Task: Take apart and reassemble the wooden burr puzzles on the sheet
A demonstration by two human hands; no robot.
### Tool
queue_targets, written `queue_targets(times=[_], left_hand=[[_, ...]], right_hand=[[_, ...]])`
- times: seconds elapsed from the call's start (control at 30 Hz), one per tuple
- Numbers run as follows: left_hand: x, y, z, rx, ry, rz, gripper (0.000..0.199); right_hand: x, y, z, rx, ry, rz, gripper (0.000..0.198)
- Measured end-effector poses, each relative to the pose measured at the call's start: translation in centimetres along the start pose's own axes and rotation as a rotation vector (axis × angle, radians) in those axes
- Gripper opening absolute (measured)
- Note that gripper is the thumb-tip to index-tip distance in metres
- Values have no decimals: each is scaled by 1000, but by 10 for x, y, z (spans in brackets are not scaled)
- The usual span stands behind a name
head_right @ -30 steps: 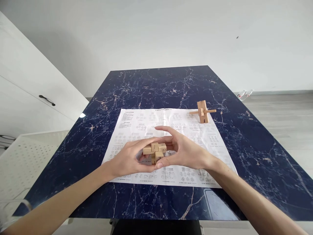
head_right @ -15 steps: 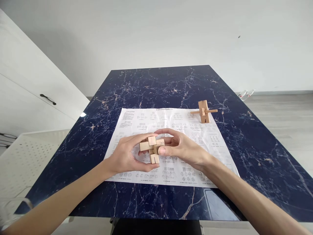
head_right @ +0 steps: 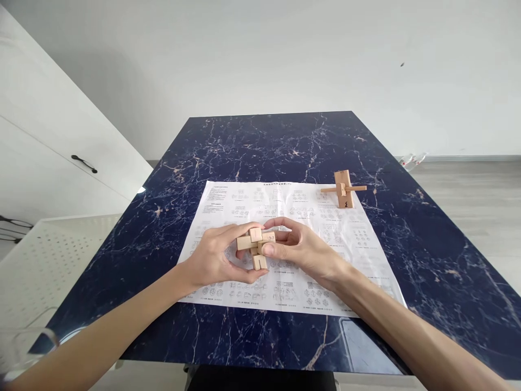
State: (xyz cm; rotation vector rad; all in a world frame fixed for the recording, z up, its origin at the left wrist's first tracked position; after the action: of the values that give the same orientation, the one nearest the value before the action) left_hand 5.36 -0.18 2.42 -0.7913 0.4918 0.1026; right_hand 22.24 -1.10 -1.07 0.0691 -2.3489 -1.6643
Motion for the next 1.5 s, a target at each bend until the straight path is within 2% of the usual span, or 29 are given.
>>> queue_targets(times=[0.17,0.33,0.47,0.63,0.77,0.97,1.03,1.1,1.17,1.27,1.37,1.43,1.5], left_hand=[[-1,-1,2,-5,-10,-22,64],[-6,-6,4,41,-60,-40,60],[-4,-6,3,31,-41,-19,60],[-4,-3,6,10,-55,-38,56],[-2,0,6,-25,-22,-44,55],[0,0,4,2,17,4,55],[0,2,7,-58,19,14,60],[-2,3,10,-159,16,-26,60],[-5,3,14,-247,12,-99,50],[-6,2,15,-306,45,-199,35],[-4,-1,14,-287,77,-262,34],[-3,-2,13,-241,86,-266,37],[-3,-5,12,-162,66,-232,45]], right_hand=[[1,1,-1,-43,10,-32,66],[4,4,-4,-71,76,24,61],[3,3,-4,-46,40,-21,55],[6,3,-3,-31,22,107,49],[8,-2,-3,14,25,160,52],[5,-5,-2,-32,-38,23,66],[4,-1,-3,-86,-38,-24,66],[6,4,-4,-166,-20,-48,59],[6,9,-6,-267,-24,-89,47],[3,16,-8,-456,-117,-269,29],[0,21,-10,-673,-193,-525,23],[1,23,-12,-792,-175,-661,26],[3,24,-14,-847,-117,-723,32]])
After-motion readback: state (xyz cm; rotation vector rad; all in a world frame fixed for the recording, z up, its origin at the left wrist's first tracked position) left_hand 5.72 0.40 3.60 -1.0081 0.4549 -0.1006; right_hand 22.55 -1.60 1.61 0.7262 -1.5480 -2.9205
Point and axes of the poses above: each hand's wrist, its own z-axis towards the middle knuckle, its own x-axis out of the palm, y = z × x, the point moved 6 cm from there along z, towards the middle knuckle, and after that the axes turned 15 degrees about -y, right-handed, at the moved point
